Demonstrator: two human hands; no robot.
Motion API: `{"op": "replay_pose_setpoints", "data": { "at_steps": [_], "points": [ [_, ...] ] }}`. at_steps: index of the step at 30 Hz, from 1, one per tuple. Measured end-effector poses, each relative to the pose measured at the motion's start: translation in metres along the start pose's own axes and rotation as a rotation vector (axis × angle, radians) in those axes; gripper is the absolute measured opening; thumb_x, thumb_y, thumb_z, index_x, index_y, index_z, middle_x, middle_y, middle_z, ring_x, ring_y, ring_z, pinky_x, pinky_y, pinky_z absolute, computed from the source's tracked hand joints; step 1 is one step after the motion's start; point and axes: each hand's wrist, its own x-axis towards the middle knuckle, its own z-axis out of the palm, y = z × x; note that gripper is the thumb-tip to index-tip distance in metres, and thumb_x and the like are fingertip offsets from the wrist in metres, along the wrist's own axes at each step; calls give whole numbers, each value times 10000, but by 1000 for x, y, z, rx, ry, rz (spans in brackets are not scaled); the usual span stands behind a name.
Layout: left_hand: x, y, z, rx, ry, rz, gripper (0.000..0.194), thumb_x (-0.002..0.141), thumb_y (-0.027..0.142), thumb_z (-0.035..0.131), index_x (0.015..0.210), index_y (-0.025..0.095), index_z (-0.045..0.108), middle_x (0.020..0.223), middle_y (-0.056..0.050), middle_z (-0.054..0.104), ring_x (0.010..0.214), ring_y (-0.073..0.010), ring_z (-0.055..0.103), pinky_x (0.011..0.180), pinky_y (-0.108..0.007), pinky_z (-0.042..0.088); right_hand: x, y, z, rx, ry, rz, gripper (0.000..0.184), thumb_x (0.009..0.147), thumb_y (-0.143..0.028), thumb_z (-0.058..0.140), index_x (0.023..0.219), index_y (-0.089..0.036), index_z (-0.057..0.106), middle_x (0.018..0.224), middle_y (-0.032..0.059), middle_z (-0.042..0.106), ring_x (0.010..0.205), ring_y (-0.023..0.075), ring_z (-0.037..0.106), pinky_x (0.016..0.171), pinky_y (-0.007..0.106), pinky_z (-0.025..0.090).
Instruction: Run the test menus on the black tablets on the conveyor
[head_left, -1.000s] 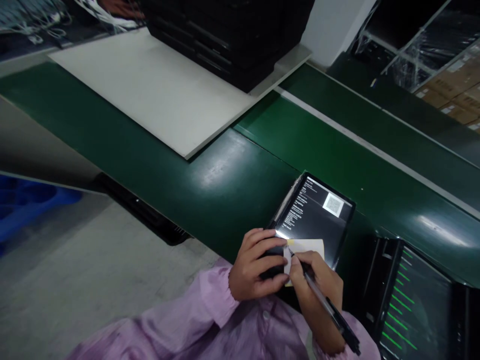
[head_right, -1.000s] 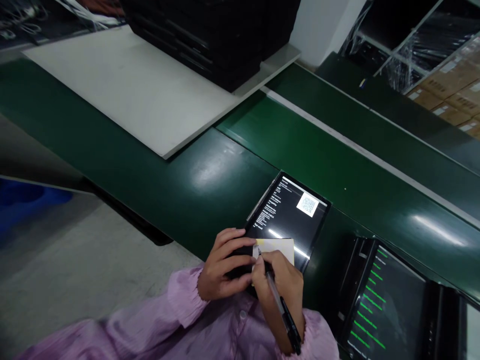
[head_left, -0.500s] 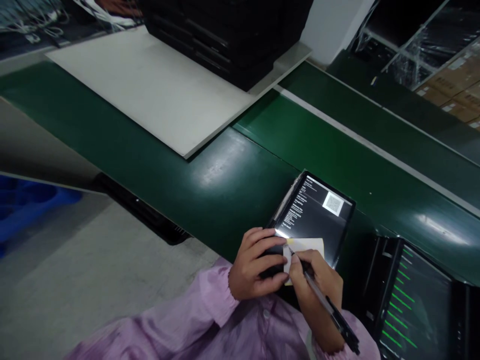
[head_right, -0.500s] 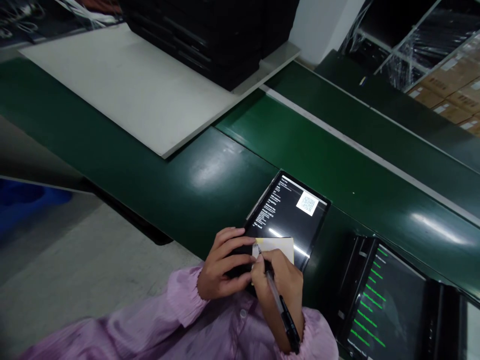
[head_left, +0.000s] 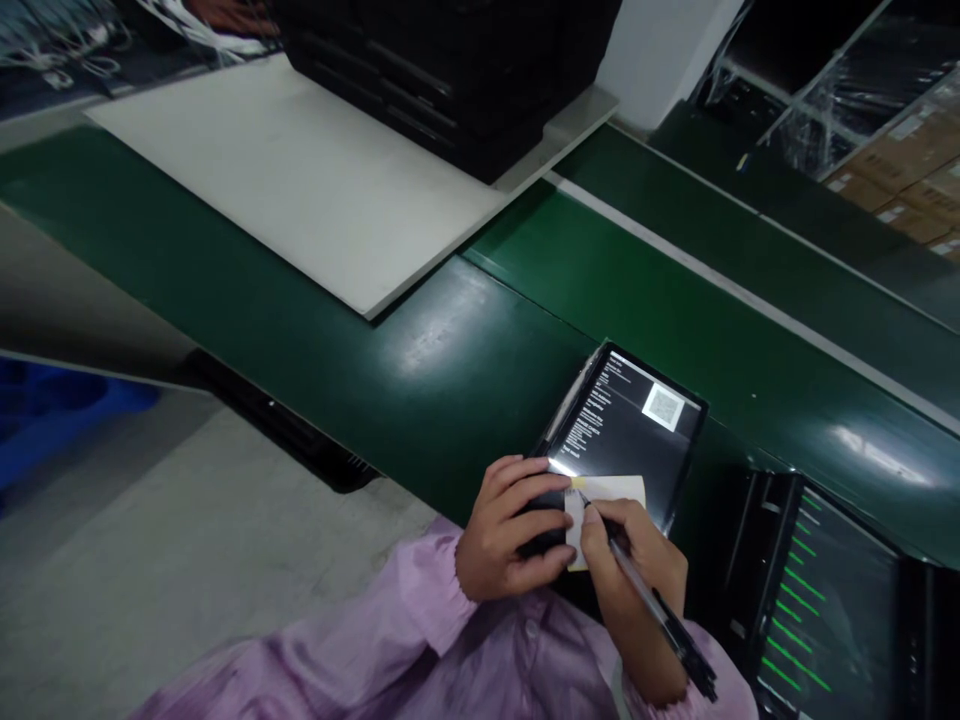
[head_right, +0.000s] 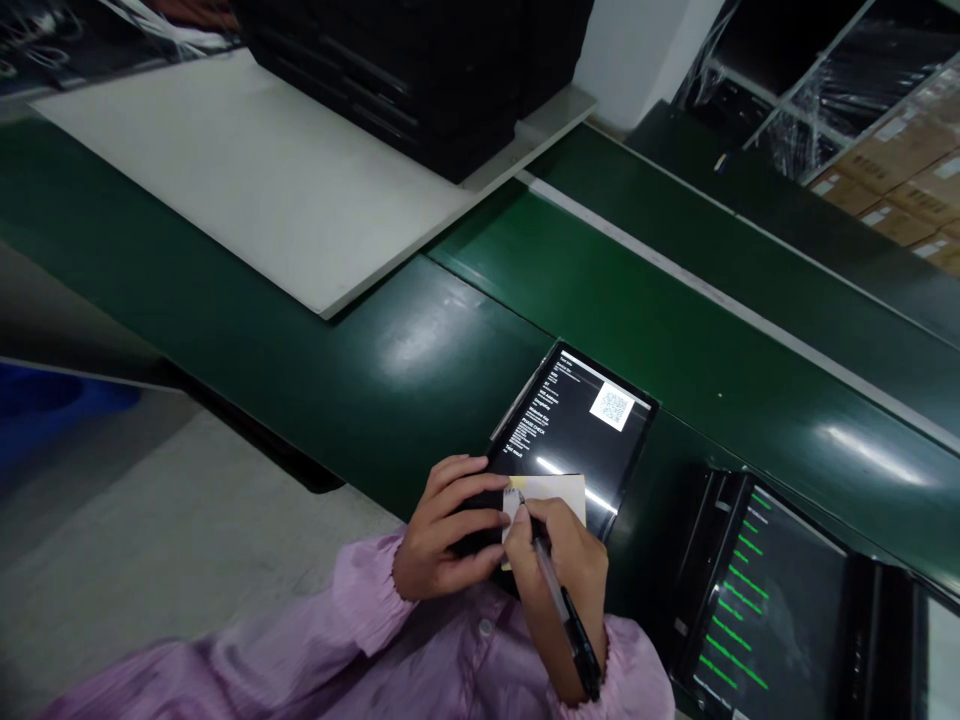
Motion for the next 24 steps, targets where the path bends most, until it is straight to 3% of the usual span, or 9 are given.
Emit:
{"op": "replay_pose_setpoints", "data": {
  "at_steps": [24],
  "points": [
    [1,0,0,-6,3,-3,202,896,374,720,1041,234,736,1198,-100,759,1279,-293,606,1117,-495,433,-1,0,0,-11,-36,7,230,982,-323,598,791,-223,677,659,-40,659,529,114,596,555,217,482]
  ]
}}
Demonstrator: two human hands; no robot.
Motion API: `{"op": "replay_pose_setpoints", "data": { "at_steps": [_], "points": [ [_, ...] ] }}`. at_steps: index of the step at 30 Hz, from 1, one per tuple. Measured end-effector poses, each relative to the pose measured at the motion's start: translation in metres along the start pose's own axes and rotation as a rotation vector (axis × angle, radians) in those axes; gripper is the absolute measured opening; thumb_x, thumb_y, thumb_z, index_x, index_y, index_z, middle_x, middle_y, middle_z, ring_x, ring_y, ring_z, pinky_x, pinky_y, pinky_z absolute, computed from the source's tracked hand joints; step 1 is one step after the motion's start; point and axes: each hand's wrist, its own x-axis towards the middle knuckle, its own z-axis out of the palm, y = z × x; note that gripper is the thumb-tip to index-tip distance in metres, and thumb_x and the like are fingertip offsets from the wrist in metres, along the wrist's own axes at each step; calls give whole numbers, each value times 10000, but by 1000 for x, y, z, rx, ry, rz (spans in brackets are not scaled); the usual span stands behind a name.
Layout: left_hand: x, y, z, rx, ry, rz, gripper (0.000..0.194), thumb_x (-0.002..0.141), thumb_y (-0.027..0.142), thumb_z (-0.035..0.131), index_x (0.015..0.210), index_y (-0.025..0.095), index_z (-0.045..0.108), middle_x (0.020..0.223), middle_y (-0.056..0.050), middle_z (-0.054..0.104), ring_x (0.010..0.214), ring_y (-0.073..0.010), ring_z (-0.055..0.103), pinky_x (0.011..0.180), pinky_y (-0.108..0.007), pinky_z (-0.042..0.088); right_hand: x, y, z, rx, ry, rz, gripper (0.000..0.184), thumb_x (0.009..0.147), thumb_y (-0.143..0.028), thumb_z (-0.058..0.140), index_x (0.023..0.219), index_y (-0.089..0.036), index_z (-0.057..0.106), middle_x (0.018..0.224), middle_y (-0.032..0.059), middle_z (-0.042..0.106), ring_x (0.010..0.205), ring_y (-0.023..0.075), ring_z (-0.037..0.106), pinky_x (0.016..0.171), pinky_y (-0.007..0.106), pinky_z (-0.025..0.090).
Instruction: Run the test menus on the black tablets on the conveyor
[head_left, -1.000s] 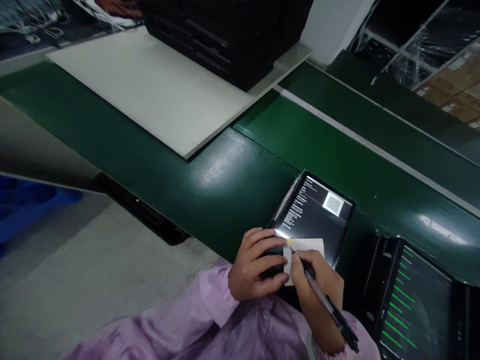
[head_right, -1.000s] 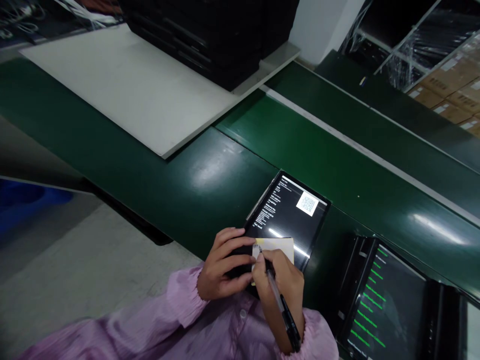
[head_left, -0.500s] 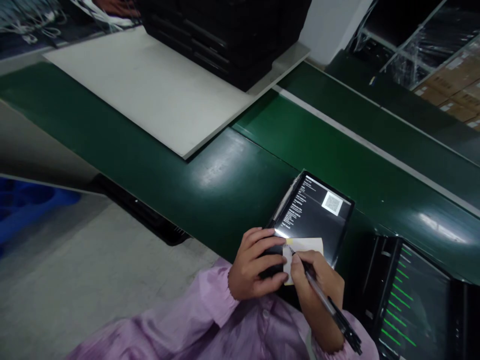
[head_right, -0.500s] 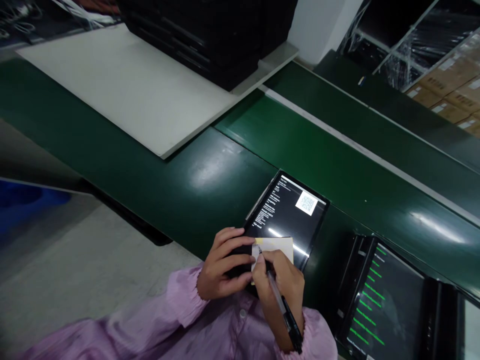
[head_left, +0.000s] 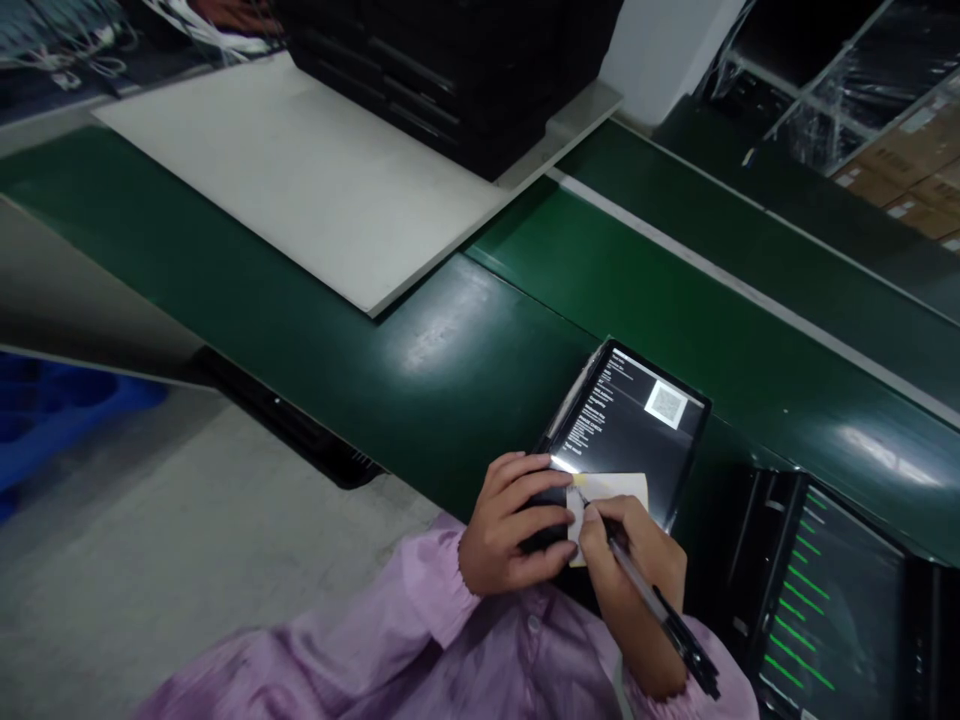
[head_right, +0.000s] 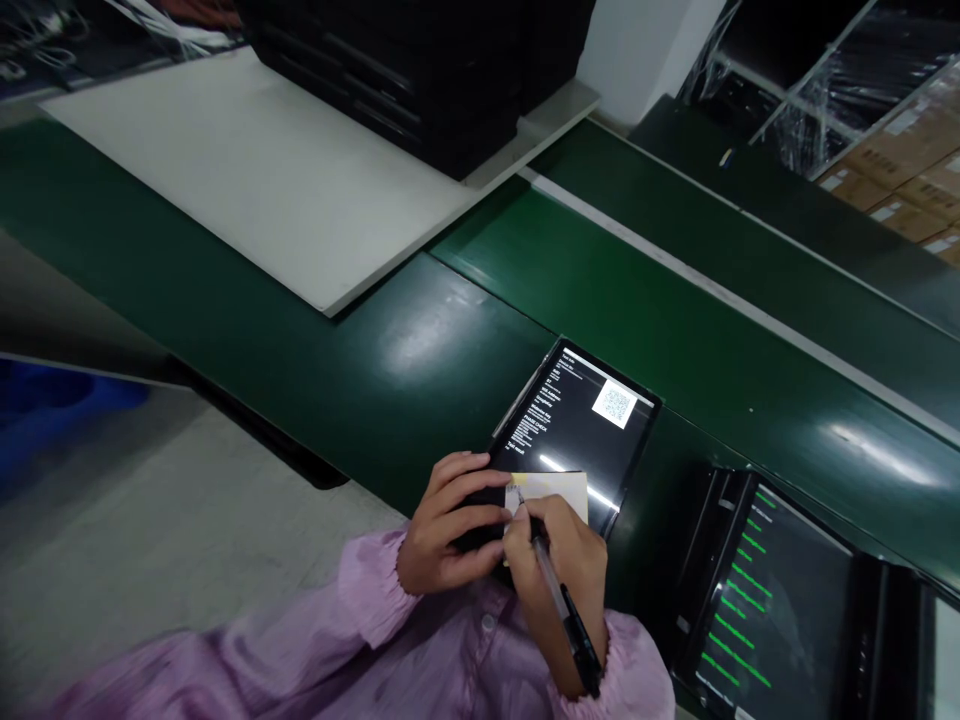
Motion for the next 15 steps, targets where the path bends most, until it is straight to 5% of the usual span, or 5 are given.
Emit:
{"op": "replay_pose_setpoints", "data": {
  "at_steps": [3,9,15],
  "points": [
    [-1,-1,-1,-3,-9,1,203,904,373,724,1052,234,732,1215,-101,751,1304,-291,586,1128,-493,423,-5,-1,1,49,99,31,199,969,-331,633,816,-216,691,672,-27,674,548,128,634,582,236,518],
    [4,3,-16,95,-163,52,434,850,523,801,1153,228,704,1331,-123,706,1381,-318,528,1197,-526,338,-11,0,2,409,536,195,244,929,-376,744,1074,-196,664,901,30,725,603,141,681,595,277,582],
    [10,14,-28,145,-266,68,312,880,391,783,1152,255,713,1395,-109,657,1431,-318,478,1227,-565,290,-26,15,-12,459,619,287,412,998,-494,632,1253,-171,640,1107,122,746,734,178,703,683,338,575]
  ]
}}
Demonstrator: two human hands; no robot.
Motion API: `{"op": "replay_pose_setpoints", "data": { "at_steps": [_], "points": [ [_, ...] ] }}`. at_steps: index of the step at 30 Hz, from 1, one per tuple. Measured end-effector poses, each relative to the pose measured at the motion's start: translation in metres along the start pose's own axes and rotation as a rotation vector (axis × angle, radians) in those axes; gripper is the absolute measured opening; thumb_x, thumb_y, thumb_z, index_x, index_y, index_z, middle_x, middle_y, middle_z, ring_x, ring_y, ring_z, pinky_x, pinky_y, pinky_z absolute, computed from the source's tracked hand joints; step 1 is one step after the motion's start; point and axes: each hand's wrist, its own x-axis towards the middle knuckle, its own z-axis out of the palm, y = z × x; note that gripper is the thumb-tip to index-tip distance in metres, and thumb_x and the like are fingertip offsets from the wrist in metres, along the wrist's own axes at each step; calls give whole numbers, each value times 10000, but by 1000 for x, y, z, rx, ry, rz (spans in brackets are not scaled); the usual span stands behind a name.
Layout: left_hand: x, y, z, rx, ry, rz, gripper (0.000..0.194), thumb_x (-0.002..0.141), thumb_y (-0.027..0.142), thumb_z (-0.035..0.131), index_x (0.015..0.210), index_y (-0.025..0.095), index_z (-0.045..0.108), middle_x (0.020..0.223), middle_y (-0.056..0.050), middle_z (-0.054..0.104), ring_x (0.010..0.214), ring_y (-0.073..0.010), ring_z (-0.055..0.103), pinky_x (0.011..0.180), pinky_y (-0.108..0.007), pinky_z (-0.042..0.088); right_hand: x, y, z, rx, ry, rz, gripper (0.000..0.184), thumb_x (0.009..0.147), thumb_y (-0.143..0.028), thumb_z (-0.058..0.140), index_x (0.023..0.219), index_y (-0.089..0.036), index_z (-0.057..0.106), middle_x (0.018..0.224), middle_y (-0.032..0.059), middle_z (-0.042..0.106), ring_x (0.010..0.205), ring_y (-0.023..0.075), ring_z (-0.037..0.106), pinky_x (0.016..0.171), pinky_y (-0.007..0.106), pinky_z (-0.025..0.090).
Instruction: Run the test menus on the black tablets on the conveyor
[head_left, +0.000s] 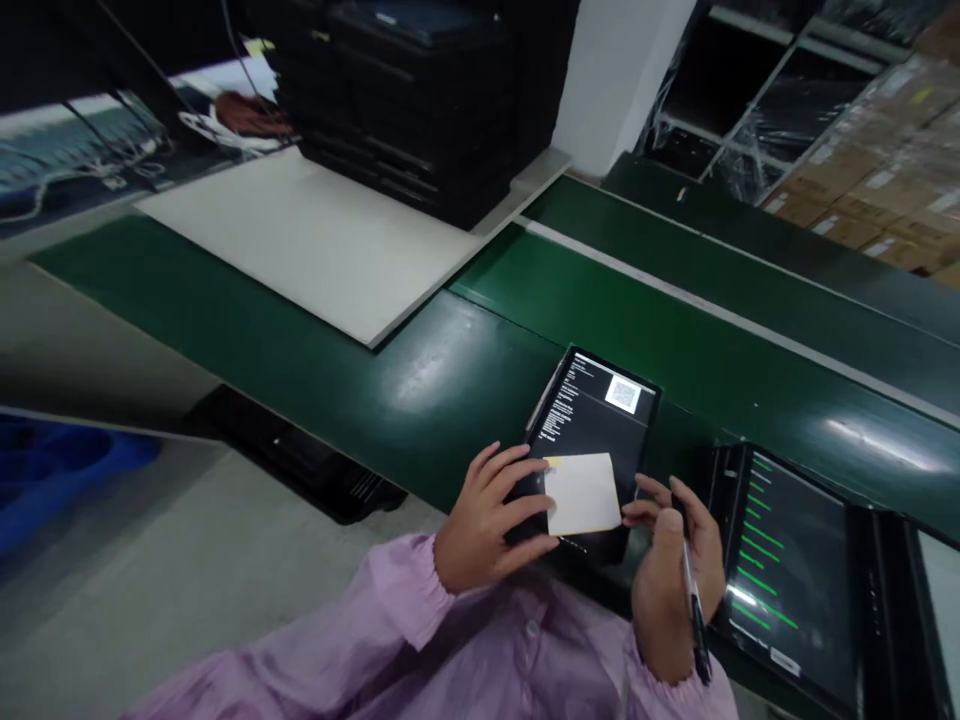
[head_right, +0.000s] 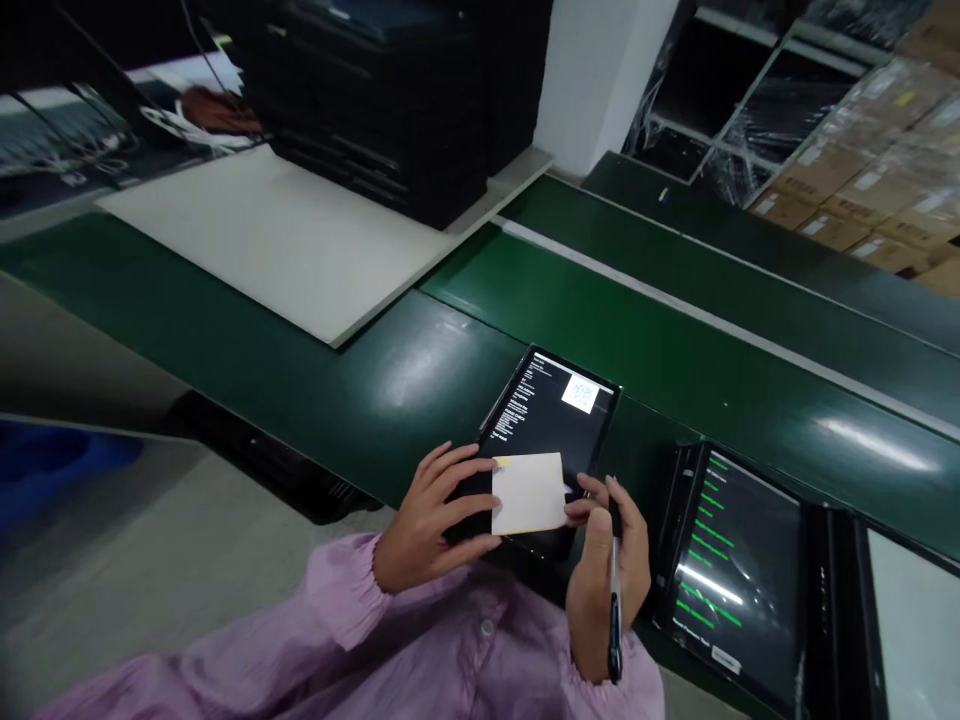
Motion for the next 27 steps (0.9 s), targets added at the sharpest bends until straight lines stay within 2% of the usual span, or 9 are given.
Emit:
{"op": "replay_pose_setpoints", "data": {
  "at_steps": [4,9,14,17,21,24,27],
  "points": [
    [2,8,-1,-24,11,-47,182,915,238,698,1093,261,730,1384,-94,651,1434,-307,475,1221,-590,287,-5,8,-19,-52,-61,47,455,1022,-535,580,1280,-165,639,1138,136,762,806,208,721,733,361,580],
    [3,12,1,15,12,-68,163,931,233,677,1082,262,731,1391,-91,646,1425,-308,482,1214,-615,280,-7,18,-30,-92,-161,35,456,1022,-568,559,1217,-171,667,1102,119,778,845,216,730,768,359,593],
    [4,10,3,55,19,-39,166,973,188,634,1080,265,735,1364,-70,664,1397,-285,507,1218,-600,277,-10,22,-33,-115,-209,47,457,1020,-575,554,1226,-185,676,1144,114,773,951,237,738,888,401,578],
    [11,13,4,62,140,-54,159,992,162,609,1031,244,739,1194,-54,716,1200,-234,618,1135,-502,400,-11,21,-31,-126,-218,31,425,1023,-557,551,1218,-205,688,1190,100,762,1043,246,729,963,420,556],
    [26,26,-1,-27,278,-134,125,992,187,618,988,207,742,1021,-51,700,976,-179,656,898,-333,531,-9,16,-22,-57,-196,39,410,1004,-536,589,1219,-198,674,1233,112,745,1106,257,719,1008,432,555],
    [31,37,-7,-138,285,-165,114,971,217,657,922,195,757,964,-48,688,892,-160,673,818,-281,549,-6,8,-19,105,-208,112,458,993,-552,615,1282,-196,620,1319,139,701,1143,262,708,929,395,607],
    [32,42,-11,-323,240,-275,117,926,273,733,851,201,789,916,-44,683,800,-149,653,719,-258,536,-7,-1,-24,275,-259,186,506,989,-551,639,1353,-209,554,1415,160,635,1191,272,687,844,348,636]
  ]
}}
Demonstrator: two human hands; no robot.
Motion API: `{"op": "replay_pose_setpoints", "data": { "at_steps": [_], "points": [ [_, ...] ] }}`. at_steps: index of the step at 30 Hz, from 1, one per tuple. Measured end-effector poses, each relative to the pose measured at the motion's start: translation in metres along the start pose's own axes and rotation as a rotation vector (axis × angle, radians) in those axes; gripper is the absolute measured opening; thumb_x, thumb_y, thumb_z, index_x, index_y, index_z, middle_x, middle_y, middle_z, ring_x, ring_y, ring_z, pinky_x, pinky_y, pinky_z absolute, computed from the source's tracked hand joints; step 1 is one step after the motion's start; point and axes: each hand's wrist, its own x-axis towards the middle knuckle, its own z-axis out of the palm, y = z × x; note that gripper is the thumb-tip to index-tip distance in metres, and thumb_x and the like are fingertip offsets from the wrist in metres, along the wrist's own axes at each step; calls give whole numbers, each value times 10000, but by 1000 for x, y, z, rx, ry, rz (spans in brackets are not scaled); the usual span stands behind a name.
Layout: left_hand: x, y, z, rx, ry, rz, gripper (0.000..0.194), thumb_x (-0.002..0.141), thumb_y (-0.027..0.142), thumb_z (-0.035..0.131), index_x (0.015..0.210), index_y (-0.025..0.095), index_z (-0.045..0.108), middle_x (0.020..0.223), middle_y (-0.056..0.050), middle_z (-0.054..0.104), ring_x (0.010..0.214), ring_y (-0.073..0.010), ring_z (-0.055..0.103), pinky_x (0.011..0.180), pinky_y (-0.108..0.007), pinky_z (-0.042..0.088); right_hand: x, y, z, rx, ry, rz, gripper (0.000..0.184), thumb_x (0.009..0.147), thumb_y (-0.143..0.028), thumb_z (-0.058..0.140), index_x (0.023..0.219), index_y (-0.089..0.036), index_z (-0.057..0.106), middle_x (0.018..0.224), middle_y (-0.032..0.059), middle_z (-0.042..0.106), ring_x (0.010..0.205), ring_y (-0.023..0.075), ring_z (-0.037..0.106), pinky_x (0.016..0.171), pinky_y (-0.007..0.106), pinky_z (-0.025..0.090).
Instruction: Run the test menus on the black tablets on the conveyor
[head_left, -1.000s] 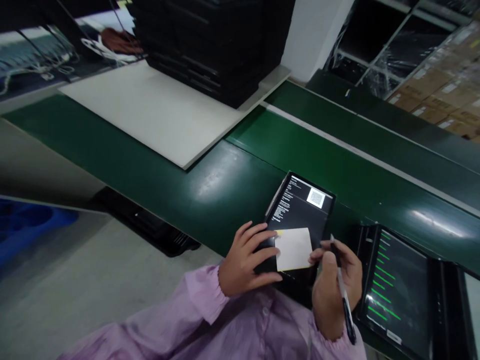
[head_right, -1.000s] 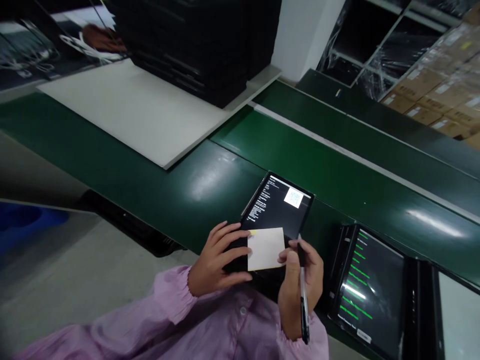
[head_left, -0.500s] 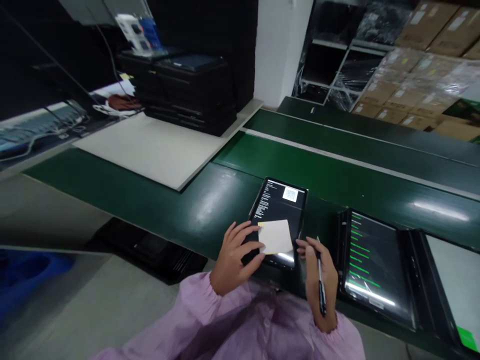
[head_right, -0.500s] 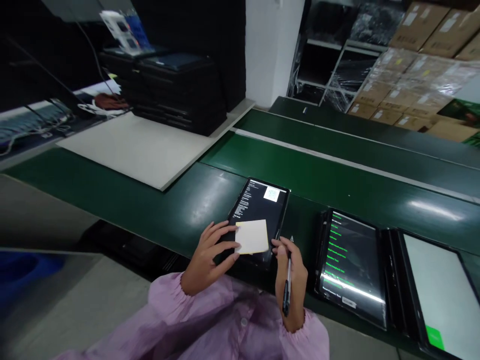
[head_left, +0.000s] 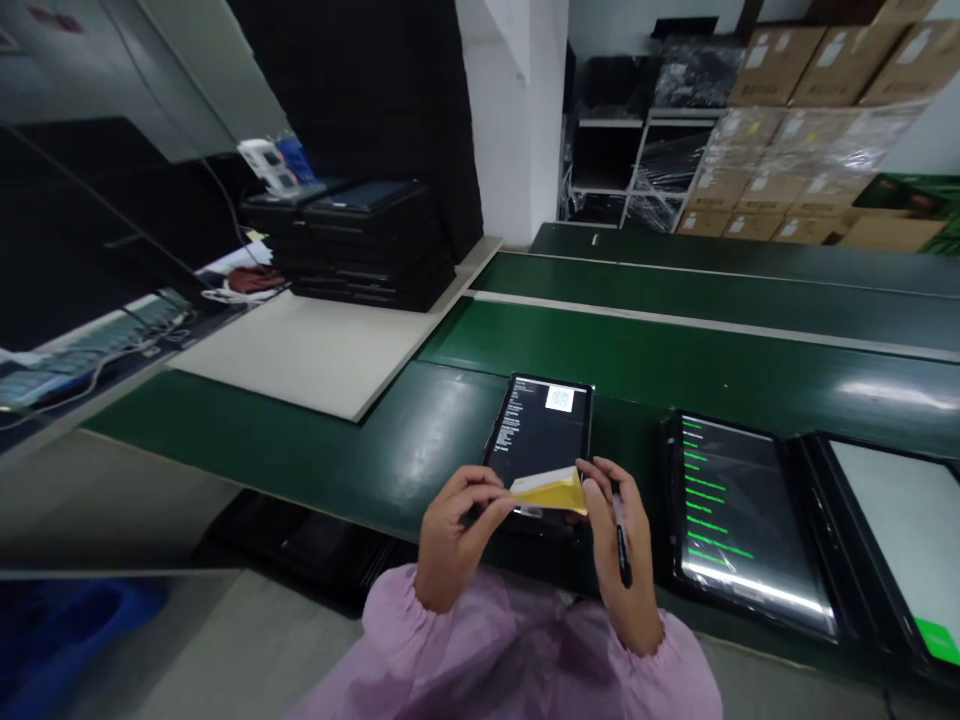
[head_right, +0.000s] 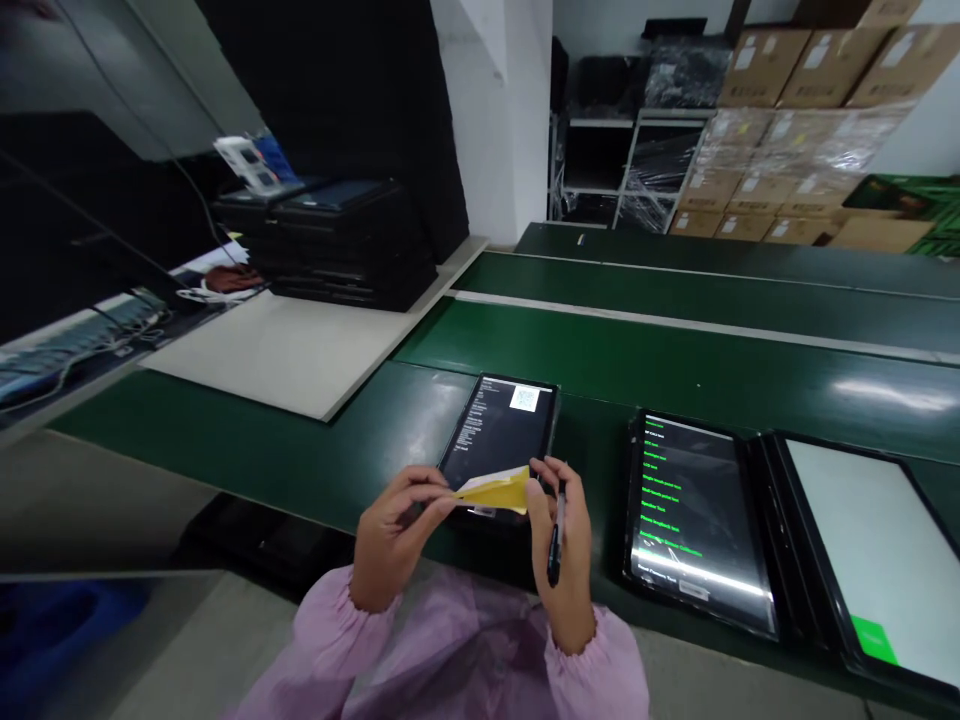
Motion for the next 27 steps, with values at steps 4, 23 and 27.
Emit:
{"op": "replay_pose_setpoints", "data": {
  "at_steps": [4,23,27],
  "points": [
    [4,4,3,-403,7,-269,248,848,396,820,750,172,780,849,-52,651,711,-132,595,619,-250,485,-7,-7,-8,98,-75,65,559,932,-514,742,1355,-223,520,1443,166,611,1108,252,719,885,351,627],
    [-7,19,22,-513,-240,-610,554,886,453,779,1346,180,636,1249,-135,722,1129,-259,692,946,-344,556,-12,18,-24,282,136,38,548,804,-391,882,1246,-239,596,1276,138,720,999,217,722,870,339,583],
    [-18,21,35,-486,-228,-592,506,899,403,762,1309,152,604,1067,-112,764,976,-225,730,848,-312,584,-22,18,-17,438,211,169,554,811,-511,832,1230,-230,604,1125,122,763,968,257,733,791,342,585]
  ]
}}
